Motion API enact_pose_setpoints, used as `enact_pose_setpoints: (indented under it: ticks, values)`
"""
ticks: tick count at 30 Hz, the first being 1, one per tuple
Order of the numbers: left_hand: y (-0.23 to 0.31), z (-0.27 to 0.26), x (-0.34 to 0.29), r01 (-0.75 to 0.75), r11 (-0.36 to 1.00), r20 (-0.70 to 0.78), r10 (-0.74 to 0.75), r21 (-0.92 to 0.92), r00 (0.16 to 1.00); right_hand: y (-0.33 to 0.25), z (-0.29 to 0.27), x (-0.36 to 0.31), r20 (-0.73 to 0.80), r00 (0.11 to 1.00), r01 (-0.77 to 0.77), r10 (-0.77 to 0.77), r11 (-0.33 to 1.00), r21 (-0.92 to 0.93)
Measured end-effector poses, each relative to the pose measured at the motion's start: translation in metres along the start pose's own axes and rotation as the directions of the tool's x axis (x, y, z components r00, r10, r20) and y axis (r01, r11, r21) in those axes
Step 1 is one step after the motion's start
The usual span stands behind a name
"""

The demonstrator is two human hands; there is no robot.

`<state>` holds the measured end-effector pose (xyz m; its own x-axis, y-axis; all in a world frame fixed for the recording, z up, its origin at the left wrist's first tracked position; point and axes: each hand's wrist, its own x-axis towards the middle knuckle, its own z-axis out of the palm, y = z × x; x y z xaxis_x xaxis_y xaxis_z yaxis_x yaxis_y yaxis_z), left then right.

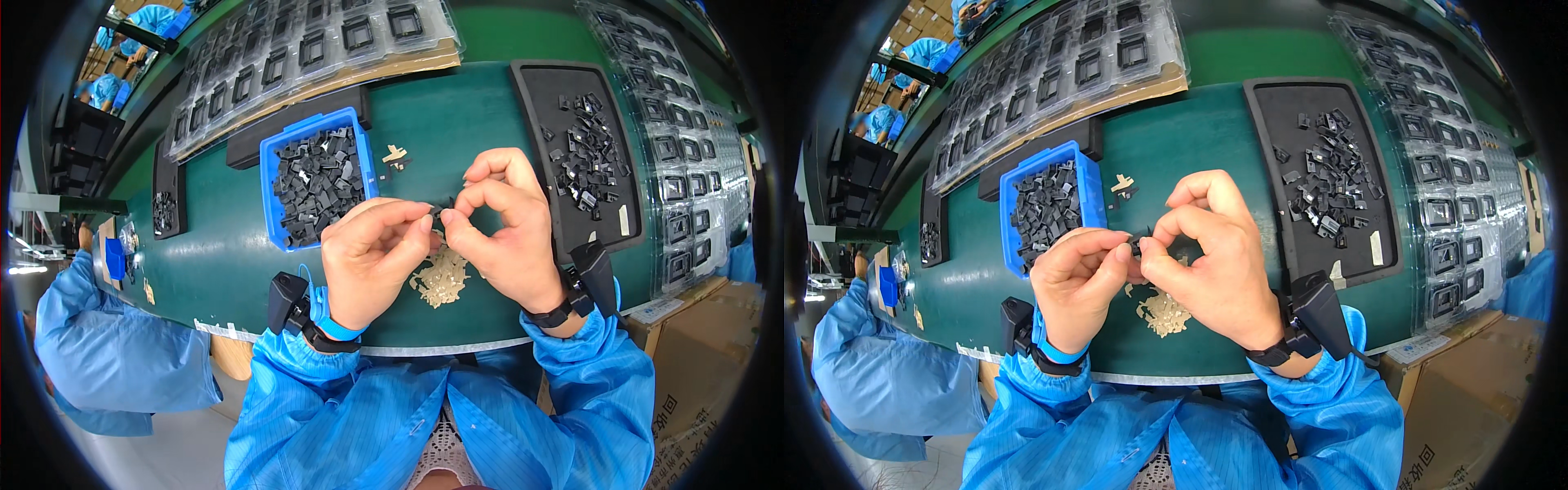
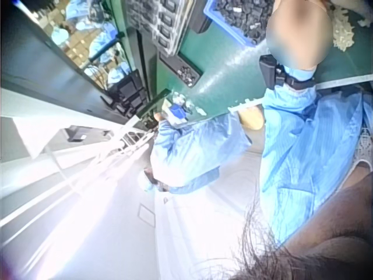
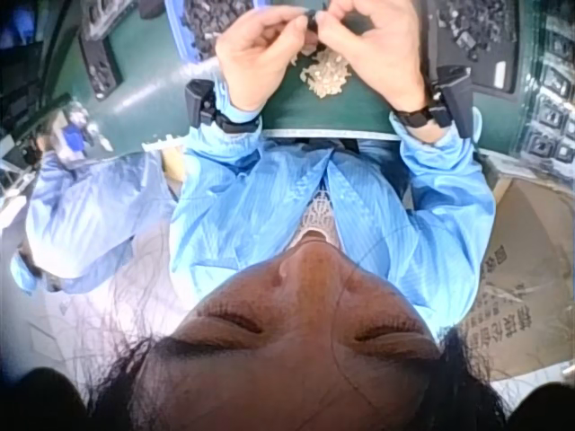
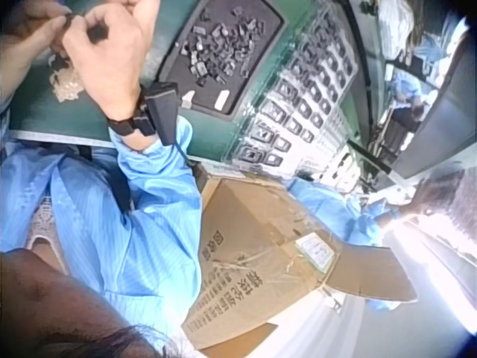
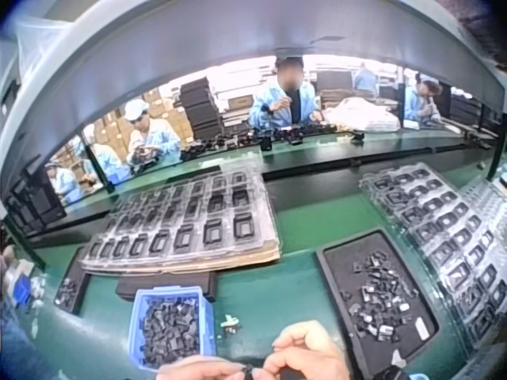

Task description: Assembling small plastic and metal parts at a factory workstation.

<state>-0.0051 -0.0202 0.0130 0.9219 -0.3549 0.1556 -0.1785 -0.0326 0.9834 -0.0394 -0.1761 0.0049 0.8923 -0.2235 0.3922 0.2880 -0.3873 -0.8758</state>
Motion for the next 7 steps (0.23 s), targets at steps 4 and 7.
enact_pose_setpoints:
  ticks: [4, 7]
  values:
    - [0.0, 0.0002, -0.0004, 0.001, 1.0, -0.003, -0.001, -0.012, 1.0, 0.0004, -0.0001, 0.0002, 0.002, 1.0, 0.009, -0.009, 1.0, -0.015]
    - [-0.0021, 0.0001, 0.0001, 0.0, 1.0, 0.001, 0.0, -0.009, 1.0, 0.002, -0.0001, -0.0005, -0.001, 1.0, 0.004, -0.004, 1.0, -0.019]
